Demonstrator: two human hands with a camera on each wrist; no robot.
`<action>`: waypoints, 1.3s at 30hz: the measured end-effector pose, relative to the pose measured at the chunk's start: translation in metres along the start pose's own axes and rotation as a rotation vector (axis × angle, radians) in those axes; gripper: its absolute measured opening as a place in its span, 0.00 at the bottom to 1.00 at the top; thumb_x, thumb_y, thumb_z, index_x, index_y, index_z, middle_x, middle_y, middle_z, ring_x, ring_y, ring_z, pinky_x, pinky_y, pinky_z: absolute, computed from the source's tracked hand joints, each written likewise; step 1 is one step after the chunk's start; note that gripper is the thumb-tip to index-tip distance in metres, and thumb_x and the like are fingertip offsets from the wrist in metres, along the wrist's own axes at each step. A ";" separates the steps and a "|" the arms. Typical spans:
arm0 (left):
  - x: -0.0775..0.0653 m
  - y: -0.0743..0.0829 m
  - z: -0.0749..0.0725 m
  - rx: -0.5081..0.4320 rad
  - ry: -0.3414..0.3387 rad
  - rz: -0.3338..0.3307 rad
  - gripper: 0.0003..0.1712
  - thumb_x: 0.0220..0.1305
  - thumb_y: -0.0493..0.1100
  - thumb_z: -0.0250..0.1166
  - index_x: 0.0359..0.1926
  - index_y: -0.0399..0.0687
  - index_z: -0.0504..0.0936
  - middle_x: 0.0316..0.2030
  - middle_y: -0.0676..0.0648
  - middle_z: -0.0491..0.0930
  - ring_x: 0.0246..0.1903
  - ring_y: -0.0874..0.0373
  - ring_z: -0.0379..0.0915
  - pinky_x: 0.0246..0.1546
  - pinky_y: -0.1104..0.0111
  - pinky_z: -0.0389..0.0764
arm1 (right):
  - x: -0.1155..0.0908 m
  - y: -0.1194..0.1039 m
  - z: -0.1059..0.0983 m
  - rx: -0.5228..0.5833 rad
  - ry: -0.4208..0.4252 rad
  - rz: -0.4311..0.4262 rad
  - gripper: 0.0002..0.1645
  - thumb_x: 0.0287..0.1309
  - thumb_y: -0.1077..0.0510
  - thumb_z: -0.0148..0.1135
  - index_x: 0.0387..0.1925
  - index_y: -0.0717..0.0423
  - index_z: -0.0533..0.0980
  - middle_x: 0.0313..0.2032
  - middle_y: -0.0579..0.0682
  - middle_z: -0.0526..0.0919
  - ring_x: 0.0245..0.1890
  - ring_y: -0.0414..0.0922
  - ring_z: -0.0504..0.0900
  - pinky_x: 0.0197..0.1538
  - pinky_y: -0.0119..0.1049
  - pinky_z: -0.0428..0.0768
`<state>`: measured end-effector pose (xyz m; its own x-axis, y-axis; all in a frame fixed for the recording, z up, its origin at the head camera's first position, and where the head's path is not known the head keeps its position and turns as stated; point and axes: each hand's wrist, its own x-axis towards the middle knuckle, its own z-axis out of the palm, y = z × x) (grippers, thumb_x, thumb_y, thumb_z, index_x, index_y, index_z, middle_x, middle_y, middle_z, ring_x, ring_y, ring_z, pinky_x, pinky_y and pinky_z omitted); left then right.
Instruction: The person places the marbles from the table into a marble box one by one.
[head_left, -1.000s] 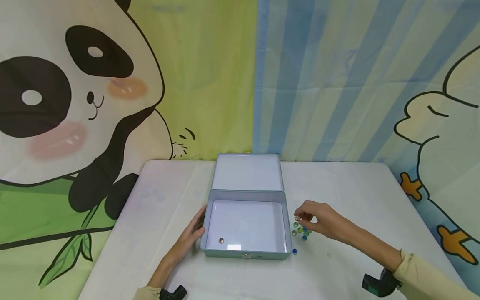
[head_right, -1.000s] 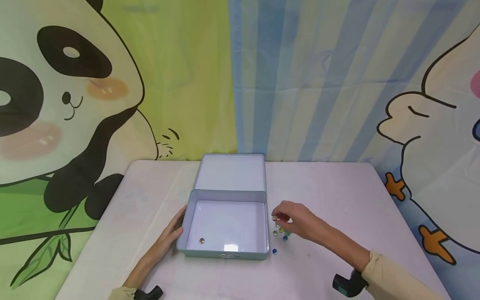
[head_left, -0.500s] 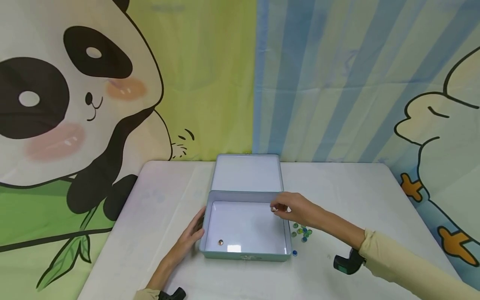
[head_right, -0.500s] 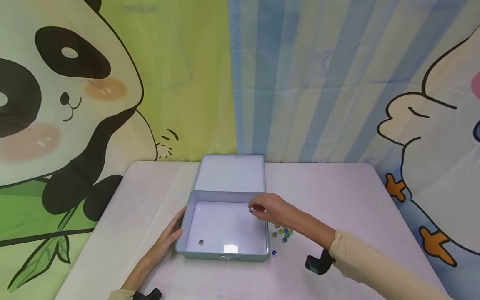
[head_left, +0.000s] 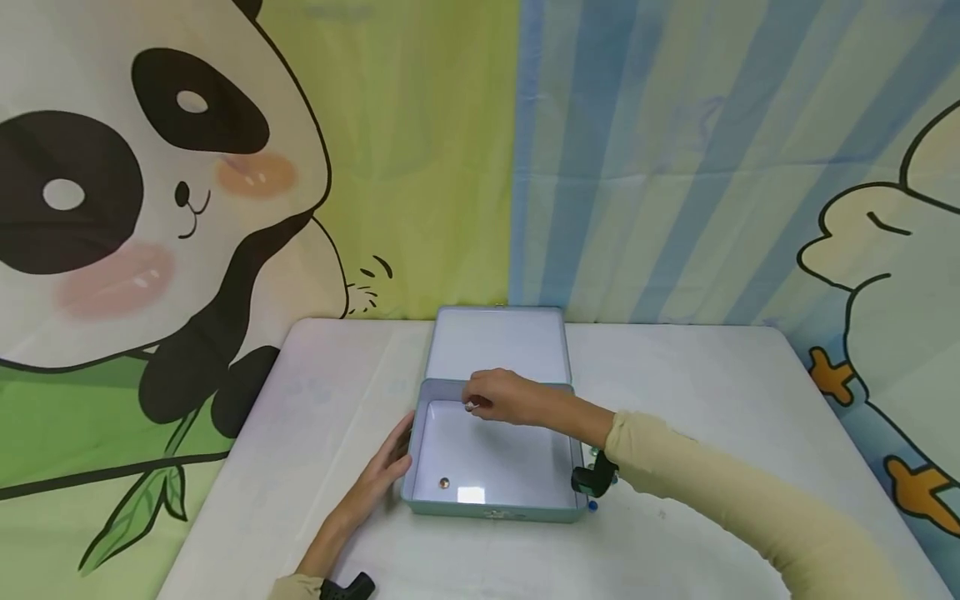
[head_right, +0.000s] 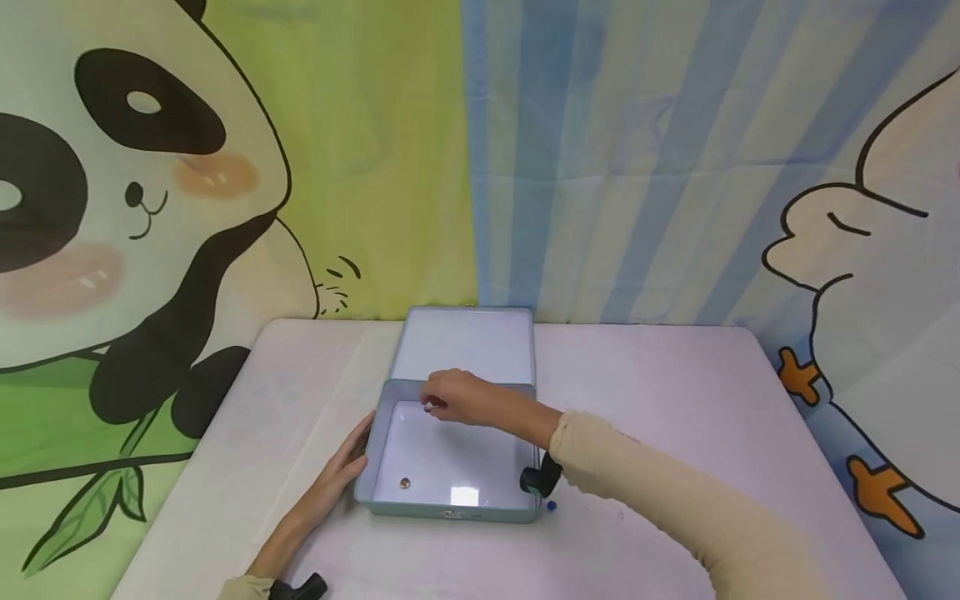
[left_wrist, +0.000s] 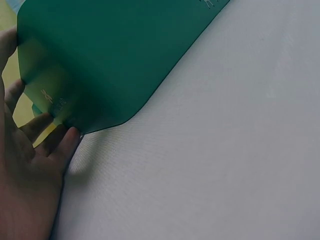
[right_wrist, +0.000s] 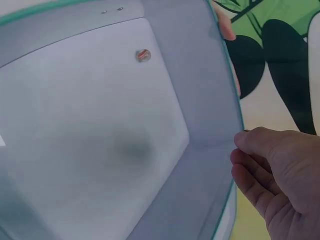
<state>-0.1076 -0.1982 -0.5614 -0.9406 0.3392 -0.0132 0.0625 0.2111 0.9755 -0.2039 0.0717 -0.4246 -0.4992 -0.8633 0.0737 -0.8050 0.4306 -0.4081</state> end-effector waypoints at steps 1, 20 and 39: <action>0.000 -0.001 0.000 -0.005 -0.001 0.001 0.36 0.74 0.42 0.46 0.76 0.70 0.45 0.77 0.49 0.45 0.75 0.44 0.42 0.69 0.68 0.56 | 0.006 0.000 0.004 -0.005 -0.013 -0.005 0.06 0.59 0.64 0.64 0.39 0.60 0.81 0.33 0.50 0.81 0.30 0.37 0.73 0.34 0.21 0.72; 0.001 -0.002 0.003 -0.037 -0.034 0.000 0.36 0.75 0.40 0.45 0.76 0.69 0.44 0.78 0.45 0.41 0.76 0.40 0.38 0.63 0.84 0.53 | 0.053 0.021 0.066 -0.064 -0.189 0.099 0.02 0.59 0.62 0.65 0.33 0.56 0.82 0.32 0.48 0.85 0.30 0.35 0.73 0.35 0.22 0.72; 0.002 0.000 0.001 -0.003 -0.007 -0.031 0.36 0.74 0.42 0.46 0.76 0.68 0.44 0.78 0.47 0.43 0.75 0.41 0.41 0.71 0.55 0.54 | 0.058 0.025 0.075 -0.145 -0.173 0.084 0.03 0.59 0.62 0.64 0.32 0.55 0.83 0.32 0.47 0.86 0.33 0.38 0.79 0.35 0.21 0.74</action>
<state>-0.1088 -0.1968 -0.5615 -0.9398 0.3388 -0.0448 0.0323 0.2184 0.9753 -0.2291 0.0124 -0.4986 -0.5141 -0.8497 -0.1175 -0.8067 0.5255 -0.2704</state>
